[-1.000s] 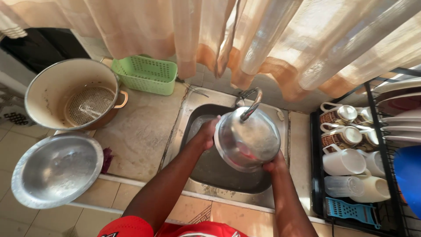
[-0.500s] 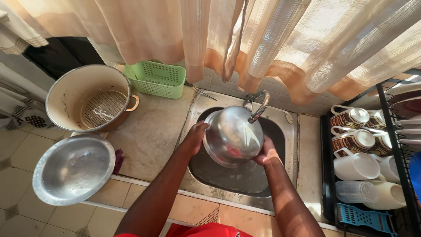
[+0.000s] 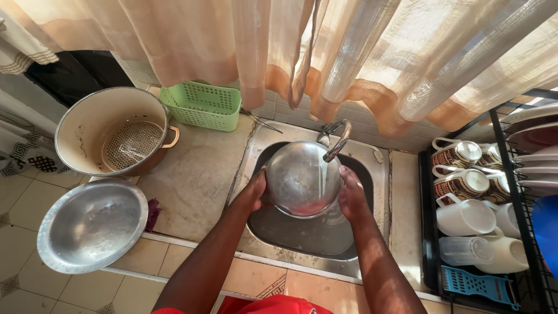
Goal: Washing and rinsing a metal bowl in a kitchen sink
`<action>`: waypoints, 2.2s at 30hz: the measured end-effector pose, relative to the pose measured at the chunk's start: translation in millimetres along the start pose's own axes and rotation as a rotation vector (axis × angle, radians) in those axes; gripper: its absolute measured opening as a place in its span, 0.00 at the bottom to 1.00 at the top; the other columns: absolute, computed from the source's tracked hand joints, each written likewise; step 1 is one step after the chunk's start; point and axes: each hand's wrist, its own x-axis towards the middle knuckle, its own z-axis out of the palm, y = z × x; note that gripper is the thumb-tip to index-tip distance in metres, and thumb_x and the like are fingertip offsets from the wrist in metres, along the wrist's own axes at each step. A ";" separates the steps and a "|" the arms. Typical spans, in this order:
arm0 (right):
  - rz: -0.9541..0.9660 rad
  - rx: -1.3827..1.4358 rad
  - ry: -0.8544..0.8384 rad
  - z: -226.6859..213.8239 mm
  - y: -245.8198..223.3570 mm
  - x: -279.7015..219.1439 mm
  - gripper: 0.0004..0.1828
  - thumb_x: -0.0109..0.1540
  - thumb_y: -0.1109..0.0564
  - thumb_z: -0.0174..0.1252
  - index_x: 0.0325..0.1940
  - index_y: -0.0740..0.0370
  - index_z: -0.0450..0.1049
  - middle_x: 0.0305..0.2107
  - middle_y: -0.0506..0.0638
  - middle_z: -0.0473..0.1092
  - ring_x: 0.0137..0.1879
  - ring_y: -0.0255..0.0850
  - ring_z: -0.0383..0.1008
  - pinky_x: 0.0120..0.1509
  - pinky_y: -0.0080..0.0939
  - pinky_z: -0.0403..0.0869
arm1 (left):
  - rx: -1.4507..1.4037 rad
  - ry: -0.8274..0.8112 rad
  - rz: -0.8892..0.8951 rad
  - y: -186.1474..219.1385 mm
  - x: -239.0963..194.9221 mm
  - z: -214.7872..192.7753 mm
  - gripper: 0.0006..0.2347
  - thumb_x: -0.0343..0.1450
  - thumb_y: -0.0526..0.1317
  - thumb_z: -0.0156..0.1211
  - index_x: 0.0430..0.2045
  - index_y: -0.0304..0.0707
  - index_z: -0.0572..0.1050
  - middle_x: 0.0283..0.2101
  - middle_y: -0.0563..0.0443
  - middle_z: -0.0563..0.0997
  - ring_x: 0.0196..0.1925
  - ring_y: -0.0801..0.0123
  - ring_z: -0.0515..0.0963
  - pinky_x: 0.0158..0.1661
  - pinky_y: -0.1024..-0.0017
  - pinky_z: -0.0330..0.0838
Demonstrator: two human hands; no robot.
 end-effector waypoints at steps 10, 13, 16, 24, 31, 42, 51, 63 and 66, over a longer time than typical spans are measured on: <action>-0.048 -0.252 -0.229 8.3 -55.0 -84.1 0.18 0.60 0.54 0.70 0.48 0.61 0.71 0.24 0.49 0.74 0.29 0.38 0.78 0.39 0.38 0.78 | -0.231 -0.230 -0.154 -24.9 48.7 2.0 0.33 0.74 0.66 0.38 0.72 0.50 0.54 0.71 0.36 0.62 0.72 0.33 0.60 0.59 0.23 0.54; -0.069 -0.424 -0.294 24.9 -78.1 -115.8 0.18 0.55 0.57 0.74 0.43 0.63 0.76 0.25 0.50 0.76 0.32 0.38 0.78 0.41 0.39 0.77 | -0.236 -0.293 -0.143 -26.1 53.4 7.5 0.33 0.73 0.69 0.42 0.68 0.50 0.64 0.65 0.34 0.70 0.67 0.35 0.69 0.59 0.33 0.61; -0.043 -0.609 -0.364 37.6 -91.7 -134.1 0.25 0.46 0.58 0.81 0.42 0.64 0.78 0.26 0.52 0.77 0.35 0.41 0.77 0.46 0.45 0.76 | -0.215 -0.322 -0.099 -38.4 93.6 0.8 0.34 0.71 0.70 0.47 0.63 0.45 0.70 0.58 0.35 0.77 0.60 0.41 0.76 0.55 0.43 0.70; -0.350 -1.234 -0.558 3.8 -32.4 -112.4 0.17 0.44 0.58 0.80 0.32 0.56 0.79 0.24 0.52 0.77 0.35 0.50 0.77 0.43 0.48 0.72 | -0.148 -0.171 0.006 -41.2 155.7 -5.5 0.25 0.63 0.49 0.71 0.52 0.37 0.75 0.46 0.39 0.83 0.45 0.49 0.83 0.39 0.50 0.80; -0.420 -1.559 -0.667 11.8 6.1 -114.0 0.11 0.53 0.61 0.71 0.37 0.55 0.78 0.28 0.52 0.74 0.38 0.54 0.78 0.46 0.49 0.77 | 0.158 0.057 0.229 -28.1 128.0 -1.1 0.33 0.56 0.35 0.57 0.62 0.42 0.69 0.44 0.34 0.73 0.41 0.48 0.79 0.35 0.51 0.78; -0.538 -1.803 -0.799 38.6 37.6 -104.8 0.23 0.60 0.61 0.62 0.60 0.53 0.72 0.52 0.58 0.74 0.64 0.60 0.72 0.68 0.62 0.67 | 0.511 0.162 0.721 4.0 -28.3 29.2 0.25 0.60 0.24 0.54 0.53 0.32 0.78 0.45 0.26 0.82 0.52 0.34 0.80 0.54 0.48 0.73; -0.653 -2.337 -0.291 20.9 59.4 -41.7 0.41 0.55 0.51 0.67 0.72 0.56 0.63 0.73 0.59 0.54 0.82 0.55 0.43 0.85 0.56 0.38 | 0.281 0.133 1.208 -12.1 -29.5 29.6 0.32 0.56 0.19 0.43 0.55 0.37 0.78 0.58 0.36 0.79 0.71 0.38 0.64 0.69 0.46 0.54; -0.927 -1.646 -0.276 15.9 161.4 -31.2 0.24 0.52 0.61 0.57 0.52 0.49 0.81 0.32 0.49 0.80 0.39 0.49 0.83 0.43 0.47 0.80 | 0.188 0.326 1.281 -40.5 2.4 39.7 0.33 0.57 0.21 0.43 0.58 0.42 0.77 0.61 0.44 0.77 0.72 0.45 0.64 0.69 0.50 0.57; -1.027 -1.526 -0.492 -22.0 141.1 -11.0 0.31 0.57 0.55 0.63 0.65 0.36 0.73 0.46 0.48 0.79 0.54 0.52 0.79 0.54 0.51 0.79 | 0.492 0.317 1.394 -22.3 16.1 21.7 0.33 0.54 0.23 0.47 0.58 0.37 0.75 0.61 0.37 0.76 0.70 0.36 0.65 0.68 0.46 0.57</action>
